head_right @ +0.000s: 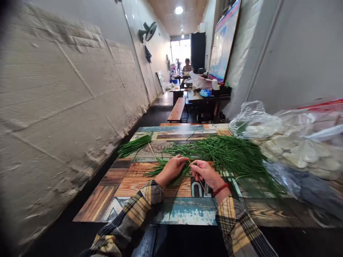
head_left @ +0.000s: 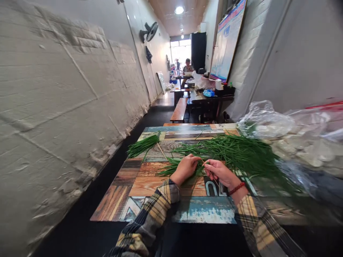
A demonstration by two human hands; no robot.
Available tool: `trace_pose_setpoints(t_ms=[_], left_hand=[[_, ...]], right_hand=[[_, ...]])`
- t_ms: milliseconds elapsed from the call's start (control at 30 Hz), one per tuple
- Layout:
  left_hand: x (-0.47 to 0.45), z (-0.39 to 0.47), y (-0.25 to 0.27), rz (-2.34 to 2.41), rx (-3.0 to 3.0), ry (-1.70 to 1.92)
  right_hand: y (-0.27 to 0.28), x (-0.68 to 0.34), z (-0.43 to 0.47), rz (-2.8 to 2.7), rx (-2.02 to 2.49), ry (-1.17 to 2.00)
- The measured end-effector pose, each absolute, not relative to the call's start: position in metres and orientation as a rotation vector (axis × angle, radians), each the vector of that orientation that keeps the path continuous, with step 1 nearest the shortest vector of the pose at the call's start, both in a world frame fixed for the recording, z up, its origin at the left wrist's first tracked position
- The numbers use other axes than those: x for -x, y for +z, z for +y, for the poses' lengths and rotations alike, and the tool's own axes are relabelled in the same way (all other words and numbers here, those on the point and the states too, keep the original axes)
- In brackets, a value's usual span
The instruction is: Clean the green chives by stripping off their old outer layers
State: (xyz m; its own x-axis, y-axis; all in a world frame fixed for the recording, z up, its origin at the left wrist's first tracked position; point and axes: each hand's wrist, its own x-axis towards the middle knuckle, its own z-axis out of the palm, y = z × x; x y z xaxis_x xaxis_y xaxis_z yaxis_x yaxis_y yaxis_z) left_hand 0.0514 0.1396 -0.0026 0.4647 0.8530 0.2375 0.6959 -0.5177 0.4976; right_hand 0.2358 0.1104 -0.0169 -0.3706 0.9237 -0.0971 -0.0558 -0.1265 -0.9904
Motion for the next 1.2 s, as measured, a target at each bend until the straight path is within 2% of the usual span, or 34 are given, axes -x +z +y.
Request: trace_pose_setpoints(t_ms=[133,267,433,533,667,900,1100,1200], left_hand=[[-0.058,0.147,-0.007,1.284,-2.492,0.581],[-0.055,0.151,-0.011,1.302,-2.426,0.703],[-0.048,0.157,-0.008,1.376,-1.983,1.054],[-0.037,0.156,-0.003,1.252,-1.642,1.175],[-0.017,0.145,-0.002,0.998,-1.349,1.197],[-0.008,0.132,-0.002,0.943,-1.124,1.108],[-0.006,0.135,-0.002,0.903,-0.866,1.292],[-0.004,0.137,-0.002,0.884,-0.724,1.343]], right_hand=[[-0.014,-0.236,0.114,-1.34,1.029,1.606],[-0.014,-0.237,0.117,-1.319,1.024,1.619],[-0.014,-0.235,0.115,-1.287,1.055,1.606],[-0.017,-0.232,0.111,-1.264,1.103,1.556],[-0.02,-0.225,0.104,-1.25,1.104,1.511],[-0.017,-0.191,0.092,-1.22,1.057,1.588],[-0.012,-0.167,0.096,-1.294,1.024,1.583],[-0.012,-0.167,0.099,-1.36,1.064,1.476]])
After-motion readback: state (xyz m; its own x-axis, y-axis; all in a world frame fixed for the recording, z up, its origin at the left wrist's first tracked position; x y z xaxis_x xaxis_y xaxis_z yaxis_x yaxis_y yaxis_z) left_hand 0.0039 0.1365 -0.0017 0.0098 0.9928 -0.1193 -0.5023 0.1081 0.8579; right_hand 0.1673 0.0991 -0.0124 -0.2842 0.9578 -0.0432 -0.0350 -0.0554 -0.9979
